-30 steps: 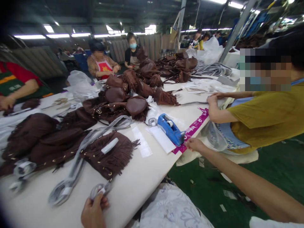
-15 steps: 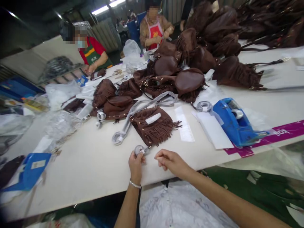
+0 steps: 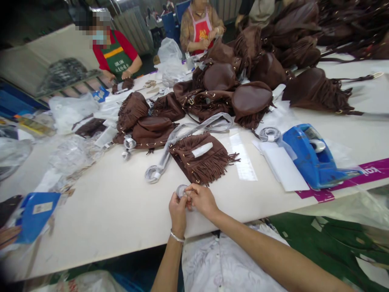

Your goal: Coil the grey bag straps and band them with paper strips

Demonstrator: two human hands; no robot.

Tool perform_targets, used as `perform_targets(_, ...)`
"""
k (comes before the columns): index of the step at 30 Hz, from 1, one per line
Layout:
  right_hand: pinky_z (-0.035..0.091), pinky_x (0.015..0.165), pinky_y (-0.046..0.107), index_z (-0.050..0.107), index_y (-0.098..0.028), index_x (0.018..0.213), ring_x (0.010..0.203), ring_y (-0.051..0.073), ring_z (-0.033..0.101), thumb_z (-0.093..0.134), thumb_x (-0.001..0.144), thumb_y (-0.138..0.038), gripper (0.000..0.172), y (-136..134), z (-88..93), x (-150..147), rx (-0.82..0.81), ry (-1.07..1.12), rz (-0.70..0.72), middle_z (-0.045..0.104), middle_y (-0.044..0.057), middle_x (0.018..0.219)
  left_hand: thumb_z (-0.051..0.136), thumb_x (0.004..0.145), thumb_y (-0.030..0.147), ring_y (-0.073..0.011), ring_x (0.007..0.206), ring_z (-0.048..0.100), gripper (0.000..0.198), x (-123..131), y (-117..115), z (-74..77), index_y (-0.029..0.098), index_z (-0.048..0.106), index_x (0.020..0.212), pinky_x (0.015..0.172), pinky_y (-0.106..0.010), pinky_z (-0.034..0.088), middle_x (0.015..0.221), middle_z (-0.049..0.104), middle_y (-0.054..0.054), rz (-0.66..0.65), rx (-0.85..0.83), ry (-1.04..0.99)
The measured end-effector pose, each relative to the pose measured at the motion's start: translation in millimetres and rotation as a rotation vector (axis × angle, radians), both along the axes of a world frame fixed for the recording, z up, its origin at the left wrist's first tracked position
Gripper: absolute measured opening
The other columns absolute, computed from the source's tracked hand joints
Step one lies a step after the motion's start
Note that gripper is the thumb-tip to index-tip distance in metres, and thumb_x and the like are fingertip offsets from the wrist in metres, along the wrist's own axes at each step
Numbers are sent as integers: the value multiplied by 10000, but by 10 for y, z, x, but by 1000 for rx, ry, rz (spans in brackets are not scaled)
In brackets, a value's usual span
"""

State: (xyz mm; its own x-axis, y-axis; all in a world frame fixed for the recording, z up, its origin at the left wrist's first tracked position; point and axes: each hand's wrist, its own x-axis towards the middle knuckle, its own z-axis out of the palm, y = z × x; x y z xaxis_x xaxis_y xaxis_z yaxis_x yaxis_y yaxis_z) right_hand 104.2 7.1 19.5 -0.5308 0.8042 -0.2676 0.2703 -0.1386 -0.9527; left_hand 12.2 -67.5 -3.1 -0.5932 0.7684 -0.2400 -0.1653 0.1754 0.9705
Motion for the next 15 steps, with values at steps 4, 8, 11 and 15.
perform_targets(4, 391, 456, 215, 664, -223, 829, 441, 118, 539, 517, 811, -273, 157, -33, 43, -37, 15, -25, 2, 611, -44, 556, 599, 799, 331, -99, 503, 495, 181, -24, -28, -19, 173, 538, 862, 475, -210, 387, 650, 581, 41, -6, 16, -21)
perform_targets(8, 424, 474, 215, 654, -231, 844, 445, 123, 569, 514, 825, -286, 151, -47, 7, -63, 28, -75, -13, 622, -48, 546, 585, 801, 350, -106, 515, 519, 203, -49, -48, -29, 163, 551, 872, 488, -215, 401, 663, 601, 22, -14, 38, -63)
perform_targets(11, 445, 494, 212, 639, -233, 849, 474, 118, 595, 511, 839, -300, 144, -38, -62, -67, 33, -114, -33, 666, -41, 626, 546, 827, 365, -103, 515, 529, 222, -47, -58, -38, 150, 564, 879, 478, -211, 390, 690, 620, 0, -44, 64, -66)
perform_targets(15, 441, 478, 199, 623, -231, 853, 473, 108, 601, 518, 847, -298, 124, -33, -113, -60, 31, -139, -41, 670, -43, 638, 547, 842, 379, -100, 497, 528, 221, -35, -73, -58, 159, 555, 863, 459, -202, 371, 658, 618, 11, -45, 51, 8)
